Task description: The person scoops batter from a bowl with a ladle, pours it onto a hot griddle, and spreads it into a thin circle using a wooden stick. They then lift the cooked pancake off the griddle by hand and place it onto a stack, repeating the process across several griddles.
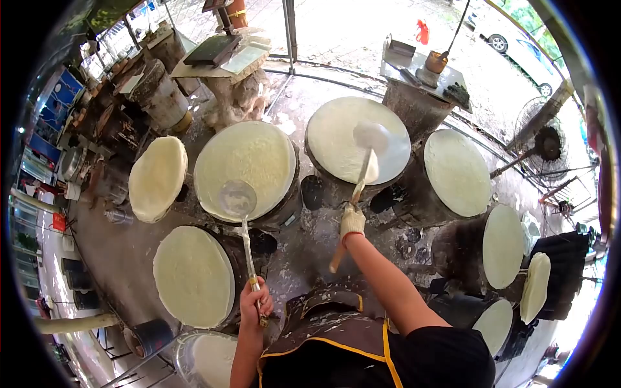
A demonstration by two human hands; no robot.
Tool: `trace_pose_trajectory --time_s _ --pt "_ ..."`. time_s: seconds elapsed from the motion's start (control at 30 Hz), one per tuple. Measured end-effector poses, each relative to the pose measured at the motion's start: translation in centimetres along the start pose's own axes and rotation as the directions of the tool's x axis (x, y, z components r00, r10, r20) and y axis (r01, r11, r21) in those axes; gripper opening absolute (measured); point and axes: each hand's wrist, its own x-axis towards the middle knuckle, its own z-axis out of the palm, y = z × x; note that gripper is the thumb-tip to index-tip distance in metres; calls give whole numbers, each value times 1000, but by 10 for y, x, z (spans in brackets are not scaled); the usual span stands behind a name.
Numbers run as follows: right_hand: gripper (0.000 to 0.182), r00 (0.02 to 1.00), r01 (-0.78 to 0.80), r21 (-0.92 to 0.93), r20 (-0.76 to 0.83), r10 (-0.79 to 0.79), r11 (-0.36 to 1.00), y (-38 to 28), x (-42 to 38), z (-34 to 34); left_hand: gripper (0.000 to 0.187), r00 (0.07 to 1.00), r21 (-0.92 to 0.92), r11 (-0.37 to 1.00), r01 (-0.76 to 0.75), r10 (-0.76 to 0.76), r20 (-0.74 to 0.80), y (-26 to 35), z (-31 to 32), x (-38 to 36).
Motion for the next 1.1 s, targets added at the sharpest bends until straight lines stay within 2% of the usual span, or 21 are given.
trace_pose_trajectory --time_s 0.07,0.17,0.23,0.3,0.37,0.4,0.43,0.47,0.57,0.6,0.63,0.67,0.7,0.77,0.8,0.9,0.93,0.97,1.03,1.1 --pt "33 996 77 -14 -47 -77 997 14 -2 8 24 999 21 999 41 -41 -21 1 7 1" --pt "35 961 197 -434 263 -85 879 6 1 -37 24 999 8 999 50 -50 -13 -8 11 7" --pt "35 977 208 -388 134 -168 898 24 40 -58 24 999 25 999 33 -33 12 -13 15 7" --pt "33 927 372 -403 120 -355 836 -4 54 -67 24 999 45 999 13 -15 30 -19 20 8" --pt "33 976 193 -265 153 -157 945 6 87 -59 20 998 49 999 -5 2 59 -26 23 13" --pt "33 826 563 -475 357 -437 676 16 82 -69 19 998 38 999 -6 4 59 -29 26 15" --pt "33 567 809 -537 600 -564 241 28 73 -81 18 998 28 1000 -7 5 59 -31 30 17" --pt "33 852 405 -528 513 -100 747 35 71 -89 17 999 15 1000 3 -4 43 -34 40 18" --pt "33 921 238 -335 376 -102 912 16 78 -152 16 1000 5 1000 11 -11 17 -57 86 19" --pt "34 936 213 -285 334 -112 935 17 109 -159 16 1000 -6 1000 12 -12 27 -66 99 23" --pt "35 916 335 -411 354 -190 848 -33 99 -169 15 999 -17 1000 12 -12 36 -74 109 28" --pt "35 899 382 -421 376 -225 823 -49 98 -169 15 999 -30 1000 11 -9 45 -83 116 33" --pt "35 880 428 -429 399 -258 796 -55 102 -170 16 997 -47 999 23 -19 78 -90 124 38" --pt "36 742 662 -512 553 -380 548 -22 115 -189 17 989 -81 995 50 -38 143 -101 138 48" --pt "33 776 577 -560 602 -186 595 -25 118 -198 18 989 -69 996 52 -42 145 -108 148 51" --pt "30 813 560 -595 528 -245 577 -58 155 -201 18 987 -53 998 43 -34 159 -132 177 54" --pt "29 685 728 -577 623 -377 369 -43 201 -186 18 988 -57 997 54 -45 151 -136 189 55" --pt "34 746 664 -576 554 -369 477 -78 195 -176 18 987 -61 996 58 -48 152 -142 196 58" --pt "33 601 799 -522 673 -431 300 -87 193 -172 18 986 -65 996 69 -58 157 -148 206 64" --pt "31 442 885 -363 852 -281 291 -98 146 -209 18 988 -54 996 75 -66 143 -151 217 64"
